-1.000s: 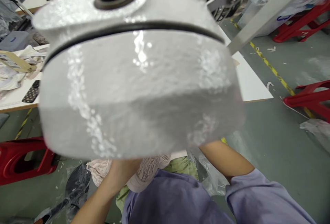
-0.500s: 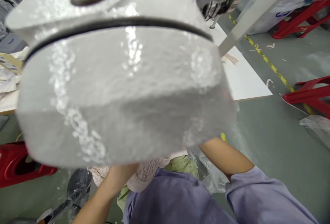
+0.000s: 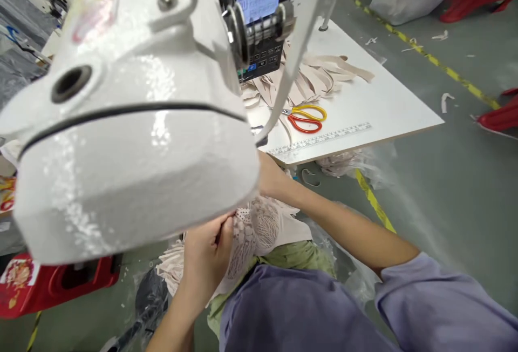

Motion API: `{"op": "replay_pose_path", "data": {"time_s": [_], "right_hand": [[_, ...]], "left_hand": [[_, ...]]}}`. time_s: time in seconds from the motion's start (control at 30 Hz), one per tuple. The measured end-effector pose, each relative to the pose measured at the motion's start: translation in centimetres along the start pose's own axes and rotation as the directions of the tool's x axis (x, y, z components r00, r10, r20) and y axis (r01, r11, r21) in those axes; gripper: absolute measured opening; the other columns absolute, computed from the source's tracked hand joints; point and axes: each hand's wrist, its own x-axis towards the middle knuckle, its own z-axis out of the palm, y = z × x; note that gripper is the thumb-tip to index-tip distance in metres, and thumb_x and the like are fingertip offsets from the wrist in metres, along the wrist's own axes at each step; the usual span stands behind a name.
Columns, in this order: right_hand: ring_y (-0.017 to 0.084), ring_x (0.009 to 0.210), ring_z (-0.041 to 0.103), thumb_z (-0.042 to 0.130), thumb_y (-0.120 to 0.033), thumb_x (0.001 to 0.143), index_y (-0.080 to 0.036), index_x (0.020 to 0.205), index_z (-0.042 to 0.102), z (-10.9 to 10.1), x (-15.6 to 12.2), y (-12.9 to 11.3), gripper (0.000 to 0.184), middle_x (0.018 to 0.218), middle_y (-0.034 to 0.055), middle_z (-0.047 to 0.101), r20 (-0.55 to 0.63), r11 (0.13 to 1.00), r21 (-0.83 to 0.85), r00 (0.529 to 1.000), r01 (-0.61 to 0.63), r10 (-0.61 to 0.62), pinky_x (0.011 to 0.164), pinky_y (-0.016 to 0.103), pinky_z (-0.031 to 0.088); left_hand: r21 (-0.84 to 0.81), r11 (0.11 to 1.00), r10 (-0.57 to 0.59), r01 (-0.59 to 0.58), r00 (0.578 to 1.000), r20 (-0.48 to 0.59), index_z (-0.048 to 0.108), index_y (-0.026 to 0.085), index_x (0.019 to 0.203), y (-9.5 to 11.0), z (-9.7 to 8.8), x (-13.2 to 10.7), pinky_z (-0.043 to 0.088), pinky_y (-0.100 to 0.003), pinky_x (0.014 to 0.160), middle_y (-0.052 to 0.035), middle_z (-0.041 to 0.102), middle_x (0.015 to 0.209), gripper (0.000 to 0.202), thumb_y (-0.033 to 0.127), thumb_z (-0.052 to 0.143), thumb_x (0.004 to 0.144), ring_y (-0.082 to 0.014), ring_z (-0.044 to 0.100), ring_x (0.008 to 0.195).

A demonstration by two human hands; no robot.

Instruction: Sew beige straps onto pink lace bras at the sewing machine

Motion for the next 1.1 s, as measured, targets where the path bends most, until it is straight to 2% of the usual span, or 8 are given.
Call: {"op": "replay_pose_path", "data": {"time_s": [0.1, 0.27, 0.53, 0.63, 0.8, 0.9, 1.0, 1.1], "right_hand": [[0.019, 0.085, 0.061, 0.062, -0.021, 0.081, -0.02, 0.086, 0.063, -0.1, -0.1, -0.2, 0.005, 0.106, 0.0069, 0.065, 0.001, 0.999, 0.049, 1.0, 0.007, -0.007, 0.072, 0.032, 0.047], [0.017, 0.087, 0.059, 0.06, -0.016, 0.08, -0.019, 0.079, 0.059, -0.5, -0.4, -0.2, 0.004, 0.099, 0.0038, 0.063, -0.019, 0.992, 0.124, 0.999, 0.027, -0.025, 0.073, 0.029, 0.045], [0.017, 0.089, 0.057, 0.058, -0.022, 0.086, -0.019, 0.086, 0.061, -0.1, -0.6, 0.1, 0.004, 0.1, 0.005, 0.061, -0.029, 0.992, 0.093, 0.996, 0.085, -0.083, 0.073, 0.029, 0.043], [0.018, 0.091, 0.057, 0.058, -0.021, 0.086, -0.02, 0.086, 0.062, -0.2, -0.7, -0.1, 0.004, 0.099, 0.0051, 0.061, -0.034, 0.994, 0.095, 0.998, 0.061, -0.058, 0.076, 0.029, 0.044], [0.019, 0.094, 0.057, 0.06, -0.023, 0.084, -0.02, 0.077, 0.059, -0.4, -1.1, -0.9, 0.008, 0.099, 0.0055, 0.061, -0.055, 0.991, 0.132, 0.998, 0.029, -0.022, 0.081, 0.032, 0.045], [0.017, 0.089, 0.057, 0.057, -0.023, 0.086, -0.019, 0.075, 0.058, -0.1, -2.0, -1.3, 0.012, 0.104, 0.0063, 0.06, -0.059, 0.982, 0.186, 0.997, -0.043, 0.055, 0.076, 0.03, 0.046], [0.016, 0.087, 0.057, 0.057, -0.023, 0.088, -0.018, 0.079, 0.06, 0.2, -3.5, -1.5, 0.011, 0.109, 0.0075, 0.058, -0.109, 0.964, 0.239, 0.983, -0.117, 0.146, 0.07, 0.029, 0.045], [0.017, 0.092, 0.058, 0.057, -0.026, 0.089, -0.019, 0.085, 0.061, 0.3, -4.8, -1.6, 0.009, 0.112, 0.0086, 0.056, -0.143, 0.957, 0.259, 0.975, -0.132, 0.173, 0.071, 0.03, 0.046]], "left_hand": [[0.07, 0.997, 0.022, -0.02, 0.999, -0.028, 0.077, 0.024, 0.106, -0.1, 0.0, -0.2, 0.06, -0.026, 0.08, -0.0032, 0.08, 0.102, 0.027, 0.024, 0.052, 0.095, -0.0198, 0.077, 0.089], [0.078, 0.997, -0.001, 0.002, 1.0, -0.017, 0.075, 0.024, 0.11, -0.4, -0.1, -0.7, 0.059, -0.026, 0.082, -0.0032, 0.08, 0.104, 0.027, 0.025, 0.052, 0.097, -0.0188, 0.076, 0.091], [0.066, 0.997, -0.024, 0.028, 0.998, -0.061, 0.074, 0.024, 0.109, -0.6, -0.2, -1.0, 0.057, -0.025, 0.076, -0.0035, 0.08, 0.103, 0.025, 0.026, 0.052, 0.097, -0.0188, 0.076, 0.087], [0.03, 0.999, -0.034, 0.036, 0.998, -0.051, 0.074, 0.024, 0.108, -0.6, -0.2, -0.9, 0.057, -0.025, 0.08, -0.0027, 0.079, 0.102, 0.024, 0.025, 0.052, 0.097, -0.0181, 0.075, 0.089], [-0.028, 0.998, -0.061, 0.059, 0.997, -0.054, 0.074, 0.025, 0.109, -0.7, 0.1, -0.9, 0.055, -0.024, 0.077, -0.0023, 0.079, 0.105, 0.025, 0.025, 0.052, 0.097, -0.0174, 0.074, 0.089], [-0.079, 0.995, -0.063, 0.06, 0.997, -0.034, 0.073, 0.025, 0.107, -0.8, 0.2, -1.2, 0.054, -0.024, 0.077, -0.0022, 0.078, 0.104, 0.024, 0.025, 0.051, 0.097, -0.0166, 0.073, 0.09], [-0.091, 0.994, -0.067, 0.064, 0.997, -0.028, 0.07, 0.023, 0.102, -0.9, 0.5, -1.8, 0.052, -0.022, 0.069, -0.002, 0.076, 0.093, 0.018, 0.025, 0.053, 0.095, -0.0138, 0.07, 0.077], [-0.1, 0.988, -0.125, 0.12, 0.991, -0.041, 0.062, 0.021, 0.105, -1.0, 0.9, -2.3, 0.045, -0.021, 0.057, 0.0032, 0.065, 0.072, 0.014, 0.028, 0.057, 0.093, -0.0111, 0.06, 0.059]]}}
